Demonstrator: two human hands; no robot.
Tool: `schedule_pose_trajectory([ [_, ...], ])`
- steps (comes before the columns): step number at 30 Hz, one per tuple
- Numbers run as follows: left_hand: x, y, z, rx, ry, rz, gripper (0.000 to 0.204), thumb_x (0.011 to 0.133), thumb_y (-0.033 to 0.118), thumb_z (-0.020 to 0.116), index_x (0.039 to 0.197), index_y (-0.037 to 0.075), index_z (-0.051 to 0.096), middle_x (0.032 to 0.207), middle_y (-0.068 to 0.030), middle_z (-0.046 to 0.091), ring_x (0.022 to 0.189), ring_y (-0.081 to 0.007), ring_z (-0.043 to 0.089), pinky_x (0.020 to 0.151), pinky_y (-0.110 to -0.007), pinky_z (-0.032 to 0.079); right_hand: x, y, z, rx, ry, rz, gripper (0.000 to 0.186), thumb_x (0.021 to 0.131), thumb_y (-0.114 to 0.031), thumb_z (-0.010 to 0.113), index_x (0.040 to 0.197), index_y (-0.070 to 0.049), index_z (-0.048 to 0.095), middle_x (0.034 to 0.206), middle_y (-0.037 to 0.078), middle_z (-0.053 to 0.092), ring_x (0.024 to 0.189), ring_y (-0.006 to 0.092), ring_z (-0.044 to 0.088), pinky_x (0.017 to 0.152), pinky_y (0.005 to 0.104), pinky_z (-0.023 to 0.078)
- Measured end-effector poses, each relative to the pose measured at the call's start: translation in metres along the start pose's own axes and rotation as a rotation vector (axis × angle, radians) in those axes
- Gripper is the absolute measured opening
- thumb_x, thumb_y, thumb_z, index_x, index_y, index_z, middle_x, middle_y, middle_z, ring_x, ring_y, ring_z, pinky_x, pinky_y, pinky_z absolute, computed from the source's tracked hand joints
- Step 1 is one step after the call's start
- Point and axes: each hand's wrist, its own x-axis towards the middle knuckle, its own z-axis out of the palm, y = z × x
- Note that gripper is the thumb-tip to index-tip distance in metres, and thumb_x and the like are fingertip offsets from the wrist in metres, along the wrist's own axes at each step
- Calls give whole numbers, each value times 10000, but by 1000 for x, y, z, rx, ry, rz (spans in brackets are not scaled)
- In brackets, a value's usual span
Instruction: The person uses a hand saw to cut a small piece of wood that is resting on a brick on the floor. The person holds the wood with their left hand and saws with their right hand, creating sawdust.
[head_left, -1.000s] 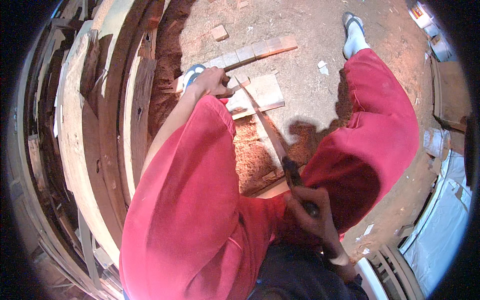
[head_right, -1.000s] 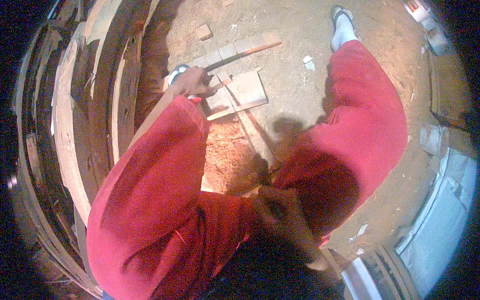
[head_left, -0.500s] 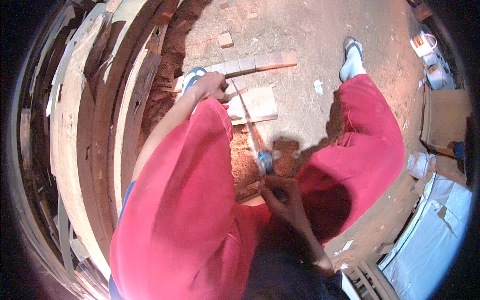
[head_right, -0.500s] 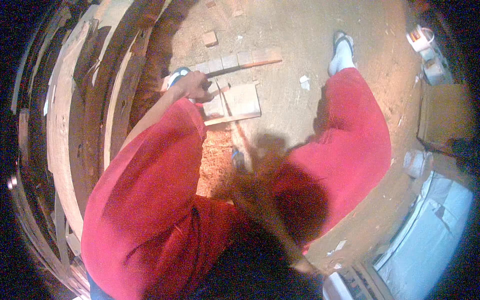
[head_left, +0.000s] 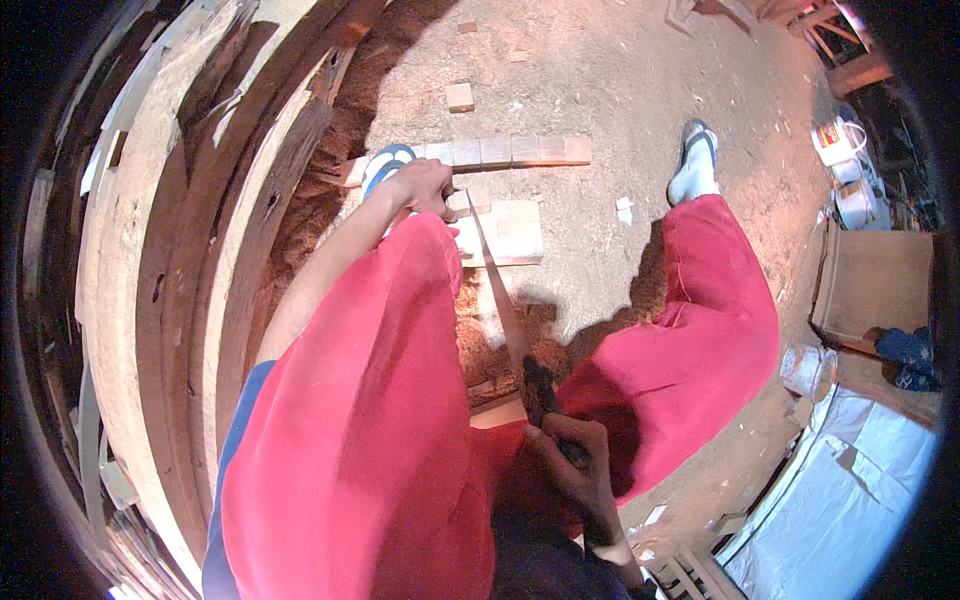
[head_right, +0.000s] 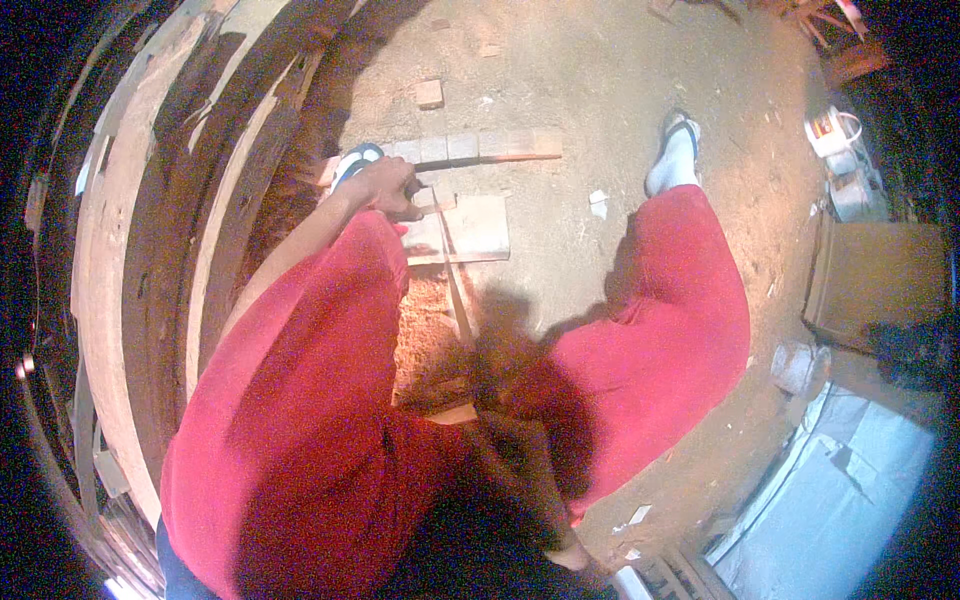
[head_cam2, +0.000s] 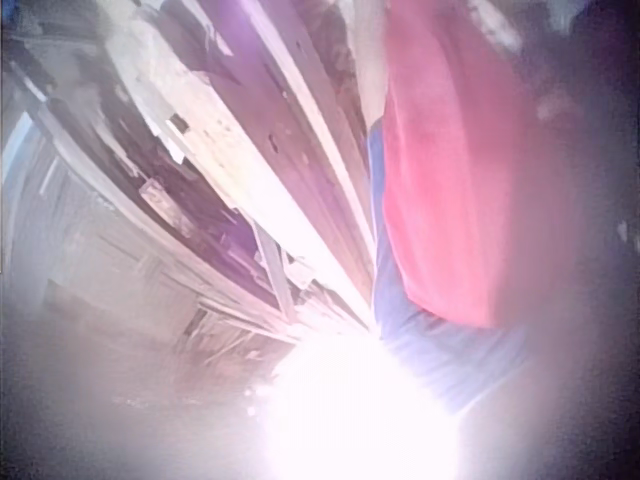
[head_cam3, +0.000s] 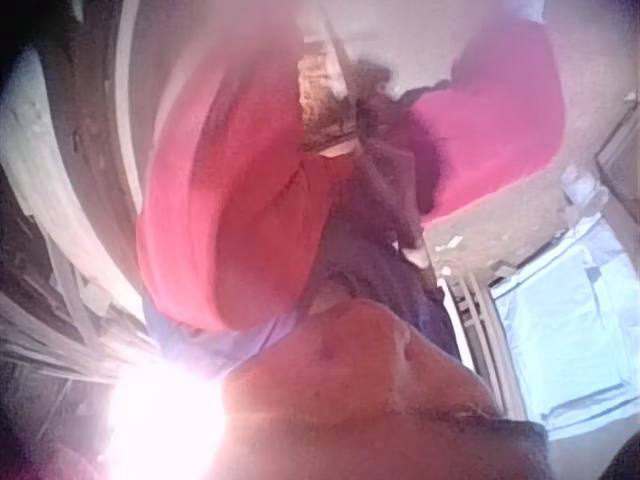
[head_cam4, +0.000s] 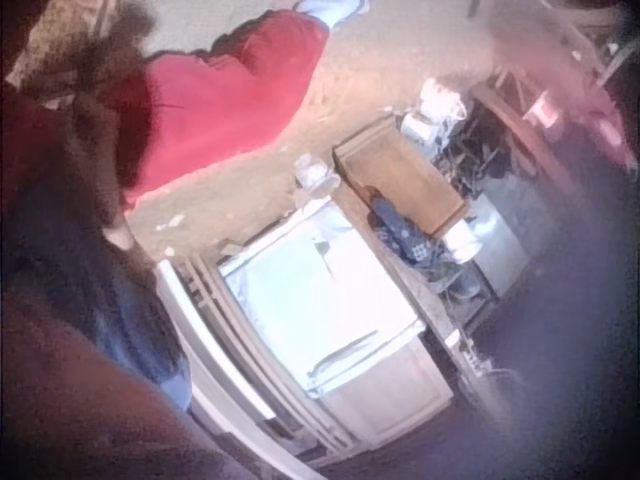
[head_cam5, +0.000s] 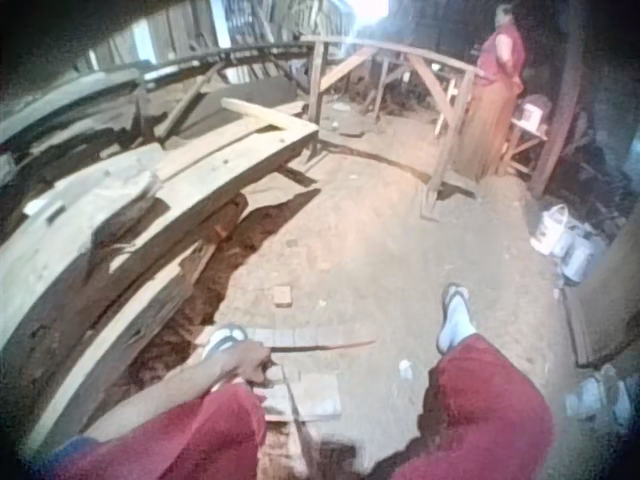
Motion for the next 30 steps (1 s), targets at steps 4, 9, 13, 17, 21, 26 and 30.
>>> schedule_pose_trajectory([
  [4, 5, -3, -9, 3, -116, -101, 483, 676, 481, 790, 760, 6, 760, 722, -237, 703, 750, -410, 717, 702, -490, 566, 17, -34, 5, -280, 348, -583, 309, 924, -39, 752, 1208, -38, 631, 951, 43, 621, 828, 124, 594, 770, 293, 509],
  [9, 6, 5, -10, -51, -142, -103, 453, 670, 446, 798, 730, 0, 745, 741, -233, 714, 774, -409, 720, 727, -491, 569, 12, -10, 31, 28, 394, -344, 322, 916, -12, 747, 1219, -1, 638, 991, 61, 634, 842, 150, 613, 790, 312, 528],
  [13, 12, -7, -10, 30, -72, -77, 457, 662, 456, 796, 737, 8, 750, 737, -227, 713, 763, -412, 718, 727, -497, 568, 11, -2, -12, 302, 19, -128, 151, 916, -33, 751, 1055, 6, 705, 954, 59, 652, 862, 126, 595, 778, 294, 509],
  [17, 6, -10, -3, -11, -143, -57, 444, 655, 453, 773, 723, 16, 747, 722, -228, 703, 724, -422, 706, 711, -506, 566, 13, -9, -3, 161, 81, -142, 124, 922, -69, 747, 1013, 10, 718, 898, 46, 654, 833, 107, 579, 740, 286, 497],
  [21, 8, 1, -18, -3, -162, -86, 454, 651, 453, 803, 802, 27, 764, 812, -225, 722, 819, -407, 713, 771, -489, 567, 13, -3, -8, 118, -41, -125, 147, 923, -96, 751, 1012, 13, 710, 884, 37, 638, 827, 101, 566, 726, 286, 485],
  [26, 14, -2, -14, 46, -308, -210, 559, 632, 480, 866, 989, 59, 773, 1015, -204, 754, 1015, -374, 720, 877, -462, 563, 22, 13, 3, -124, 41, -279, 211, 903, -91, 769, 1070, 0, 678, 941, 58, 614, 875, 121, 569, 762, 298, 485],
  [30, 10, -2, -14, 58, -293, -178, 544, 638, 464, 859, 1002, 67, 782, 1034, -197, 756, 1033, -369, 719, 883, -456, 566, 20, 26, 26, -329, 166, -341, 347, 889, -87, 786, 1195, -14, 640, 1072, 115, 585, 996, 168, 578, 871, 322, 486],
])
